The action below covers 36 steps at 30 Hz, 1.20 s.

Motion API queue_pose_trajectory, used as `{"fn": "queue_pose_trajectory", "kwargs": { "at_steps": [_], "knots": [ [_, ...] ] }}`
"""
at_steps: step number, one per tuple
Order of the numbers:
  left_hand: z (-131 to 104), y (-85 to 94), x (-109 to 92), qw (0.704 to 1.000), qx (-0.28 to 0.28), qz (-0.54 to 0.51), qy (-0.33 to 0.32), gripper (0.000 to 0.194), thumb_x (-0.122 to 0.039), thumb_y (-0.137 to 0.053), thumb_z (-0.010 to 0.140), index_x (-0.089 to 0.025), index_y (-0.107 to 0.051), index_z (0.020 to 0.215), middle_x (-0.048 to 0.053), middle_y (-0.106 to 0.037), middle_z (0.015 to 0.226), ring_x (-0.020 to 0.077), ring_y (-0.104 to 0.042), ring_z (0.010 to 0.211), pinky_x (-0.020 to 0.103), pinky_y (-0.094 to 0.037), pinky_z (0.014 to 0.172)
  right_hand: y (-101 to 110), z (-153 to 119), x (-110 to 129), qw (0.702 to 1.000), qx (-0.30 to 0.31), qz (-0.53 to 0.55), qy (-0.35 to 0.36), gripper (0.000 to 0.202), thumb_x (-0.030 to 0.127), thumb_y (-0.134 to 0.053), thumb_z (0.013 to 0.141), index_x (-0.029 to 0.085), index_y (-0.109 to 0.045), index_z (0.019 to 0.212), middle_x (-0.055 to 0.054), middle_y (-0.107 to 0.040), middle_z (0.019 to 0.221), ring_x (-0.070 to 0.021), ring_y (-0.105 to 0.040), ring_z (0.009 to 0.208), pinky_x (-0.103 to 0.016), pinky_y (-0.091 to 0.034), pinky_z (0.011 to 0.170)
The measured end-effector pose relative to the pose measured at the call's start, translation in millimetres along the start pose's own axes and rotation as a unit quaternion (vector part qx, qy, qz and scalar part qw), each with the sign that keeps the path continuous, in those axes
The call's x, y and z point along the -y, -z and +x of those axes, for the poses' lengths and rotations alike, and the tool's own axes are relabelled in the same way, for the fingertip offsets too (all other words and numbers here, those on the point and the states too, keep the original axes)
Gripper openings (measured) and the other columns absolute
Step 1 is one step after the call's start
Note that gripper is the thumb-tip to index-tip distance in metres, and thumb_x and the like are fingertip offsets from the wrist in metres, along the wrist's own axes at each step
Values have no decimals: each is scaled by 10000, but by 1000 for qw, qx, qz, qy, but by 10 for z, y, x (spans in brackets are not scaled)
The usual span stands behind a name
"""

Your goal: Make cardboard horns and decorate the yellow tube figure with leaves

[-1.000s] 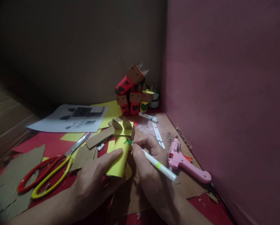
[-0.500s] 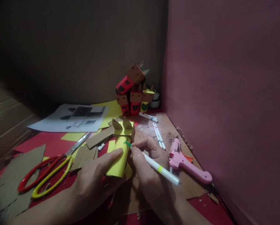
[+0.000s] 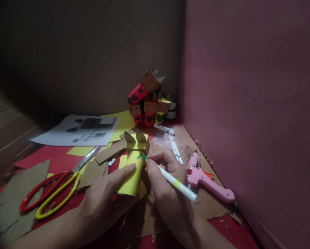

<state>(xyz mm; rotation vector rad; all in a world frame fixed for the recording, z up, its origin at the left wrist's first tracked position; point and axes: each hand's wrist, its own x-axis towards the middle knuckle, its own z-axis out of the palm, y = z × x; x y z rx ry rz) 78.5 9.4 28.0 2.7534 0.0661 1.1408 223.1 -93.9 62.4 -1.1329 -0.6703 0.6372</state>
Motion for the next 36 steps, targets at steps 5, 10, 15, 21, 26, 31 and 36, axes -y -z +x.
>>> {"fn": "queue_pose_trajectory", "kwargs": {
  "at_steps": [5, 10, 15, 21, 26, 31, 36],
  "knots": [
    [12, -16, 7, 1000, -1, 10, 0, 518, -214, -591, 922, -103, -395, 1388, 164, -675, 1091, 231, -672, 880, 355, -567, 717, 9, 25, -16, 999, 4, -24, 35, 63, 259, -637, 846, 242, -638, 785, 41, -644, 678, -97, -591, 598, -173, -504, 498],
    [12, -11, 8, 1000, -1, 13, -2, 512, -207, -587, 920, -90, -402, 1383, 178, -675, 1089, 245, -674, 873, 367, -571, 698, 13, 21, -12, 998, -2, -42, 56, 91, 238, -631, 841, 234, -632, 750, 41, -615, 639, -95, -566, 566, -184, -493, 489],
    [2, -11, 4, 1000, -1, 7, -2, 517, -205, -581, 925, -93, -390, 1392, 168, -670, 1103, 235, -668, 911, 363, -574, 739, 62, -8, -33, 999, 11, -34, 14, 77, 306, -638, 850, 250, -626, 798, 44, -577, 651, -103, -512, 570, -202, -472, 482],
    [-15, -12, 15, 1000, 4, 2, 3, 540, -181, -597, 908, -92, -387, 1398, 173, -663, 1130, 236, -668, 924, 361, -571, 740, 52, 11, -23, 996, 21, -56, 64, 104, 277, -624, 844, 237, -624, 748, 34, -588, 658, -106, -539, 619, -192, -448, 508],
    [1, -13, 20, 1000, 0, 5, 2, 524, -181, -596, 907, -89, -404, 1386, 173, -668, 1103, 240, -670, 883, 371, -575, 703, 46, 6, -17, 997, 13, -50, 61, 97, 289, -618, 855, 245, -627, 769, 33, -601, 689, -110, -573, 668, -182, -467, 525],
    [10, -7, 8, 1000, -4, 2, -3, 505, -194, -576, 921, -90, -402, 1384, 177, -671, 1096, 241, -670, 866, 375, -578, 694, 22, 5, -31, 1000, -1, -16, 20, 55, 291, -646, 851, 255, -639, 810, 43, -617, 715, -105, -589, 629, -186, -499, 492],
    [16, -15, 6, 1000, -4, 16, -6, 523, -216, -586, 921, -90, -389, 1389, 181, -680, 1062, 246, -674, 825, 369, -577, 661, 24, 21, -28, 998, 3, -33, 54, 77, 236, -635, 858, 248, -642, 782, 57, -621, 664, -73, -575, 584, -148, -492, 506]
  ]
}}
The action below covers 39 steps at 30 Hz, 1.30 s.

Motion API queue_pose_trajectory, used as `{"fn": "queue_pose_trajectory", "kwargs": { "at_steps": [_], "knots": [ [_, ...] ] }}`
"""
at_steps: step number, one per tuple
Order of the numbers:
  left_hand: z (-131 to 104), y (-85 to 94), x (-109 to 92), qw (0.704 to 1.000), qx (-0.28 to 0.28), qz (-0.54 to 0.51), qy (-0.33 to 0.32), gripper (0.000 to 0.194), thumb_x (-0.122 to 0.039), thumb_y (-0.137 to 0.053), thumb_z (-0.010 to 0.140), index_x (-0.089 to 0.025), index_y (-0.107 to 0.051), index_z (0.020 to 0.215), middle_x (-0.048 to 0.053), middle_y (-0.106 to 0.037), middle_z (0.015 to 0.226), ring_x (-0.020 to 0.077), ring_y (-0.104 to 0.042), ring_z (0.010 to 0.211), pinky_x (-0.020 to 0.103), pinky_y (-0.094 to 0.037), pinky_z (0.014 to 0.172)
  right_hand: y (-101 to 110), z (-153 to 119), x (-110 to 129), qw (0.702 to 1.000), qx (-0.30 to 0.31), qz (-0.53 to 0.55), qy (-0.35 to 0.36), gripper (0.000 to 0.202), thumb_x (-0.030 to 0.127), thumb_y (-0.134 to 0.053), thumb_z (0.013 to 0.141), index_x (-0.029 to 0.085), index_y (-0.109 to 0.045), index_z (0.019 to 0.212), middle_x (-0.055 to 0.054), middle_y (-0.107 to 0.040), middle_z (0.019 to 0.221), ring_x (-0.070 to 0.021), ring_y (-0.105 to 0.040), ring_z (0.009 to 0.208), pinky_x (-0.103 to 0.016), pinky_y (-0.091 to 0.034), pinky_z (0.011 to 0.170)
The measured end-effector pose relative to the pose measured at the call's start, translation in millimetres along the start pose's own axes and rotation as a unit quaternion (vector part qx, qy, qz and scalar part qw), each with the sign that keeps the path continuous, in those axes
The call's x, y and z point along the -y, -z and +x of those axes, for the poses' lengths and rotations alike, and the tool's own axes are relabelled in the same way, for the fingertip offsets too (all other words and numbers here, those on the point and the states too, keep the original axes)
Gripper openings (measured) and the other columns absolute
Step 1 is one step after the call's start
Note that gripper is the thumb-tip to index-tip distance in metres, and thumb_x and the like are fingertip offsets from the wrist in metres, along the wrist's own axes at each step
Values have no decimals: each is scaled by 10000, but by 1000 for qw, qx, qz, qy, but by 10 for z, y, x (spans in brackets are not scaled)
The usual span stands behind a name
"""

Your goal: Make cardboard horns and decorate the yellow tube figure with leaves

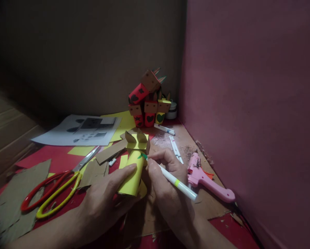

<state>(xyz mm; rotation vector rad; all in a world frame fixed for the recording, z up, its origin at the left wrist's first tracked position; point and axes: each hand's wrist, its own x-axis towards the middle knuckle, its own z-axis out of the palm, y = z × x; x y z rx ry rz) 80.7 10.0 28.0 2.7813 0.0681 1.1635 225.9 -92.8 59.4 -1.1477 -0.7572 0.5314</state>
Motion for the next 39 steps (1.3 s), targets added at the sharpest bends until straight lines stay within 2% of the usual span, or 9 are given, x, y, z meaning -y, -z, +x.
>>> {"fn": "queue_pose_trajectory", "kwargs": {
  "at_steps": [4, 14, 18, 20, 25, 31, 39],
  "knots": [
    [0, -5, 5, 1000, 1, -4, 2, 503, -209, -576, 925, -82, -400, 1378, 186, -679, 1065, 250, -674, 831, 379, -579, 661, 9, 7, 12, 1000, 2, -12, 14, 88, 224, -628, 854, 245, -637, 769, 56, -628, 655, -73, -564, 571, -145, -490, 498],
    [3, 13, -1, 1000, 3, -17, 8, 500, -197, -576, 923, -80, -402, 1377, 181, -673, 1087, 243, -671, 872, 382, -586, 703, 16, -15, 1, 1000, 3, 1, -29, 82, 292, -643, 844, 251, -625, 775, 47, -596, 661, -94, -543, 582, -177, -477, 474],
    [7, 6, 4, 1000, 6, -17, 3, 499, -192, -570, 924, -68, -403, 1378, 187, -669, 1092, 248, -669, 883, 384, -582, 704, 25, -18, -13, 1000, 2, -14, -1, 99, 277, -633, 857, 245, -632, 763, 45, -615, 684, -94, -585, 640, -169, -498, 530],
    [3, 1, 5, 1000, 4, -11, 2, 496, -206, -572, 927, -70, -407, 1376, 187, -671, 1087, 246, -671, 864, 378, -579, 685, 23, -10, -25, 1000, -1, -11, -11, 70, 270, -630, 867, 260, -642, 798, 54, -630, 697, -89, -601, 636, -166, -511, 535],
    [-12, 2, -1, 1000, -2, -3, 2, 494, -212, -582, 923, -72, -416, 1368, 177, -676, 1081, 240, -671, 848, 368, -576, 681, 17, 10, -26, 1000, -5, -22, 13, 85, 237, -630, 858, 253, -644, 776, 60, -639, 678, -73, -603, 613, -136, -509, 527],
    [-25, 3, 8, 1000, 6, -3, 2, 535, -203, -600, 914, -81, -392, 1391, 174, -664, 1130, 232, -668, 925, 352, -568, 751, 31, -19, -6, 1000, 7, -9, -4, 80, 266, -638, 840, 244, -629, 765, 51, -607, 659, -87, -564, 605, -153, -470, 498],
    [-2, -1, 4, 1000, 0, -6, 1, 506, -190, -593, 913, -60, -412, 1367, 188, -667, 1117, 243, -673, 913, 366, -577, 733, 27, -6, 1, 999, 8, -14, 35, 89, 243, -619, 839, 240, -634, 752, 60, -612, 645, -71, -586, 643, -135, -481, 572]
  ]
}}
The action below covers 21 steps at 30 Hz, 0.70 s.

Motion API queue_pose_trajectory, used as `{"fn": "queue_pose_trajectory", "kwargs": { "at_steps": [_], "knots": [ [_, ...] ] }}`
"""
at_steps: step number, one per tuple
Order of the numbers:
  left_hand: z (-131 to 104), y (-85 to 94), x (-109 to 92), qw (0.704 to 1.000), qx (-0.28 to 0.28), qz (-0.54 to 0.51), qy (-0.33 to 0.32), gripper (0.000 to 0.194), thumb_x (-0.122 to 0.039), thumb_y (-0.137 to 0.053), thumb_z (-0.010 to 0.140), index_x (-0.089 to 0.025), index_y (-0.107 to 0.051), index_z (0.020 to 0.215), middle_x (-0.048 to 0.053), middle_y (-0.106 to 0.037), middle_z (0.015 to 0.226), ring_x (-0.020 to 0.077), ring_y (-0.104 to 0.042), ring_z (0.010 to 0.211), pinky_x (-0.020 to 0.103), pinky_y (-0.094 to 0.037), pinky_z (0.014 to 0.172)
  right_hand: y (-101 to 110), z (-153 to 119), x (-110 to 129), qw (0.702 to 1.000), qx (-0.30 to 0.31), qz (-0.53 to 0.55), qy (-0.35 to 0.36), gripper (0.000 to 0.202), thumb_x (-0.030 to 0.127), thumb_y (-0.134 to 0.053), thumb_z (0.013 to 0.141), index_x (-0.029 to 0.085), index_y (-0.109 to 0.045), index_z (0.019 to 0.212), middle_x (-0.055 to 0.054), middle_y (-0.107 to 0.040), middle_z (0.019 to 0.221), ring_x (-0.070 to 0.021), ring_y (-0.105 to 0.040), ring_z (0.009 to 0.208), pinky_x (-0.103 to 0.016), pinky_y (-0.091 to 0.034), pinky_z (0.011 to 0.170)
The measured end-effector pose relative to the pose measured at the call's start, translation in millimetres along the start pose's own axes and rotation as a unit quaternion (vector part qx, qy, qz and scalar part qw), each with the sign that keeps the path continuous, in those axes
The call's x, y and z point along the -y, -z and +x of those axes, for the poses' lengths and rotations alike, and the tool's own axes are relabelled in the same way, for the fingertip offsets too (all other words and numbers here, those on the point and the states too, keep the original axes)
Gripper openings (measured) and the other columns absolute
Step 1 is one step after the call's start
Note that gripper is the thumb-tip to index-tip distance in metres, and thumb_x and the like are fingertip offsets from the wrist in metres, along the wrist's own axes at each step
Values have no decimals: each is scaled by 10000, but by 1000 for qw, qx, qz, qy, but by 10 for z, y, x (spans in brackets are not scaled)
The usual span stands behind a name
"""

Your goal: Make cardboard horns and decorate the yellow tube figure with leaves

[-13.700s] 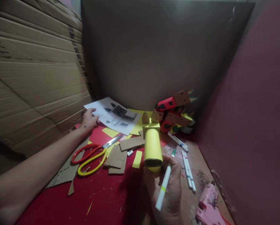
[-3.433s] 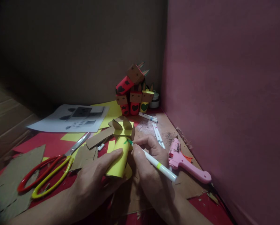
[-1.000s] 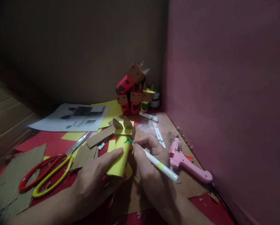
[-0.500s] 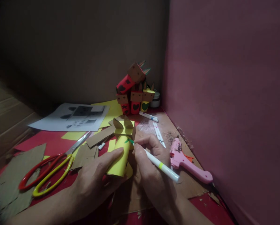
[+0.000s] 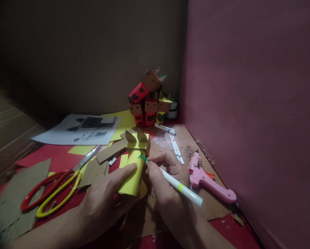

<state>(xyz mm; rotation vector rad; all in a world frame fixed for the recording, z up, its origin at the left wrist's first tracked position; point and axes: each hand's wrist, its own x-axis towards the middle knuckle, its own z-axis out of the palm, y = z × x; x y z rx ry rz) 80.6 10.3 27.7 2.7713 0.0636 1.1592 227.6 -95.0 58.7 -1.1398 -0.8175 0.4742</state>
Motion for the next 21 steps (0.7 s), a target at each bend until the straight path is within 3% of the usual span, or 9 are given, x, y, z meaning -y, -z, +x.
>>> {"fn": "queue_pose_trajectory", "kwargs": {
  "at_steps": [3, 8, 14, 21],
  "knots": [
    [4, 2, -2, 1000, -6, 6, -1, 493, -207, -575, 927, -62, -412, 1369, 180, -676, 1072, 238, -676, 865, 361, -576, 689, -6, 11, 3, 1000, -8, -19, 11, 103, 213, -602, 858, 235, -635, 763, 60, -651, 688, -67, -619, 666, -131, -517, 604],
    [-11, -2, -1, 1000, -4, 3, -5, 497, -214, -573, 927, -74, -409, 1375, 184, -671, 1087, 249, -675, 864, 381, -578, 684, -37, 3, 2, 999, -5, 25, -32, 77, 215, -611, 864, 259, -633, 805, 75, -641, 689, -70, -616, 601, -124, -510, 470],
    [0, 1, -7, 1000, -5, 18, -2, 480, -230, -562, 934, -80, -417, 1367, 168, -689, 1004, 257, -679, 808, 384, -582, 648, -56, 6, 24, 1000, -18, -24, 3, 110, 180, -609, 851, 248, -643, 772, 75, -643, 667, -55, -609, 581, -122, -507, 515],
    [6, 17, -17, 1000, 0, 23, -7, 481, -222, -572, 930, -70, -414, 1358, 173, -689, 1007, 253, -680, 814, 371, -586, 663, -28, 7, 4, 1000, -11, -2, -22, 98, 207, -614, 859, 252, -636, 774, 75, -641, 670, -59, -605, 588, -121, -504, 511]
  ]
}}
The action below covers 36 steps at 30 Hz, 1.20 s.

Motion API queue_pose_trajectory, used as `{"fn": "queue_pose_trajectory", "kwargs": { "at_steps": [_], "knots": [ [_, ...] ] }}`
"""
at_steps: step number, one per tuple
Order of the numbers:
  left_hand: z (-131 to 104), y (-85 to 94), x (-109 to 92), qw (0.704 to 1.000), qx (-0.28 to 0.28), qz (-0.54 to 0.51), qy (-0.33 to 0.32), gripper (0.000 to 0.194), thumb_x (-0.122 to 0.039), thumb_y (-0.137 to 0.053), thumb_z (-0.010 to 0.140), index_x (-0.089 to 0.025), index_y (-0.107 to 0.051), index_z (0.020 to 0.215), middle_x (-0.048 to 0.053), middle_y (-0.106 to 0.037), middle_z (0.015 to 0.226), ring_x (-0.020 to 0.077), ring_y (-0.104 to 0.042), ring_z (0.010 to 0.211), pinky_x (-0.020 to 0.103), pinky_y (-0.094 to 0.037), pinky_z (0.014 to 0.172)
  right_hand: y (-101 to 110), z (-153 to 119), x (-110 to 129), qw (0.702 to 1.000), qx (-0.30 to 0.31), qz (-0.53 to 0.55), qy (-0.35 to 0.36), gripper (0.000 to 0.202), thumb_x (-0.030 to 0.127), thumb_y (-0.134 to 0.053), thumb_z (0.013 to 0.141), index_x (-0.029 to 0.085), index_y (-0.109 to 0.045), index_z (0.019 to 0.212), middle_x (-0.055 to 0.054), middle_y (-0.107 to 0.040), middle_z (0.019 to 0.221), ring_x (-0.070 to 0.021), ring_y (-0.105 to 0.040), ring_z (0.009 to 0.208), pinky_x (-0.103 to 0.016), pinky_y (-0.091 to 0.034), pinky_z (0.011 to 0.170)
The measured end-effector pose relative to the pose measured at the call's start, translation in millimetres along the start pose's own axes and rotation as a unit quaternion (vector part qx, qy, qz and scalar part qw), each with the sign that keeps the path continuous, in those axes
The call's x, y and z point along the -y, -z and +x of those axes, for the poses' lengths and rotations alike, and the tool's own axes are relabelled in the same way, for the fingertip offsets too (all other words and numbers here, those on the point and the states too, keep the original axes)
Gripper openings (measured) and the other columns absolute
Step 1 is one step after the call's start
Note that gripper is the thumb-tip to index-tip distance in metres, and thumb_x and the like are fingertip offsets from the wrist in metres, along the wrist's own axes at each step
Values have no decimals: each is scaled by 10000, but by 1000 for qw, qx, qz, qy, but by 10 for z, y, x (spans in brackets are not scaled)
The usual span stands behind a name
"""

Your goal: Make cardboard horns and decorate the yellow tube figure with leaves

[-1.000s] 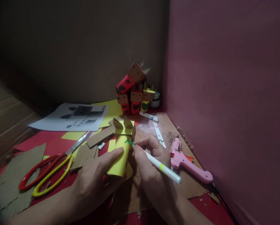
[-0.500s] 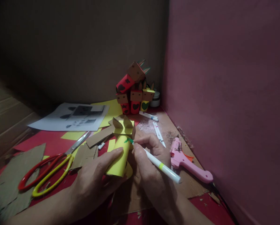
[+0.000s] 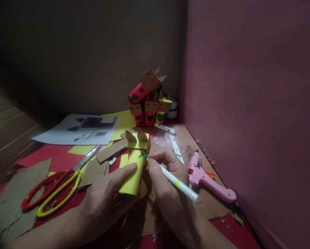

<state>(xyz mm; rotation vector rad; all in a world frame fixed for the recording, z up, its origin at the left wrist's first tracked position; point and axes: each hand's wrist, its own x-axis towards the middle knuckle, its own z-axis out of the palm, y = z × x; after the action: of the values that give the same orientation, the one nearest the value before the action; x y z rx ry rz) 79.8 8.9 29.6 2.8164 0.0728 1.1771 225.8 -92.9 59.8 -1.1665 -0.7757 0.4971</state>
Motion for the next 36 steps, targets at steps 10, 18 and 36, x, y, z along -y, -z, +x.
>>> {"fn": "queue_pose_trajectory", "kwargs": {
  "at_steps": [10, 18, 36],
  "knots": [
    [-16, -19, 15, 1000, -2, -25, 10, 534, -217, -597, 910, -96, -385, 1385, 171, -679, 1048, 248, -678, 855, 371, -582, 692, 43, -21, -14, 1000, 5, 6, 0, 88, 288, -628, 866, 250, -665, 796, 40, -652, 697, -90, -600, 614, -173, -514, 564],
    [19, -11, -22, 999, -1, -26, 19, 498, -273, -546, 930, -121, -379, 1374, 125, -676, 925, 230, -679, 785, 372, -598, 653, 19, -20, -46, 998, -50, 29, 10, 18, 266, -732, 758, 261, -715, 756, 30, -672, 637, -126, -661, 589, -188, -548, 525],
    [33, -31, -38, 1000, -13, -24, 9, 433, -277, -494, 956, -74, -399, 1328, 138, -669, 896, 235, -663, 743, 385, -588, 609, -6, 2, -2, 996, -80, -5, 34, 113, 286, -807, 623, 244, -710, 663, -2, -701, 577, -178, -652, 478, -256, -524, 411]
  ]
}}
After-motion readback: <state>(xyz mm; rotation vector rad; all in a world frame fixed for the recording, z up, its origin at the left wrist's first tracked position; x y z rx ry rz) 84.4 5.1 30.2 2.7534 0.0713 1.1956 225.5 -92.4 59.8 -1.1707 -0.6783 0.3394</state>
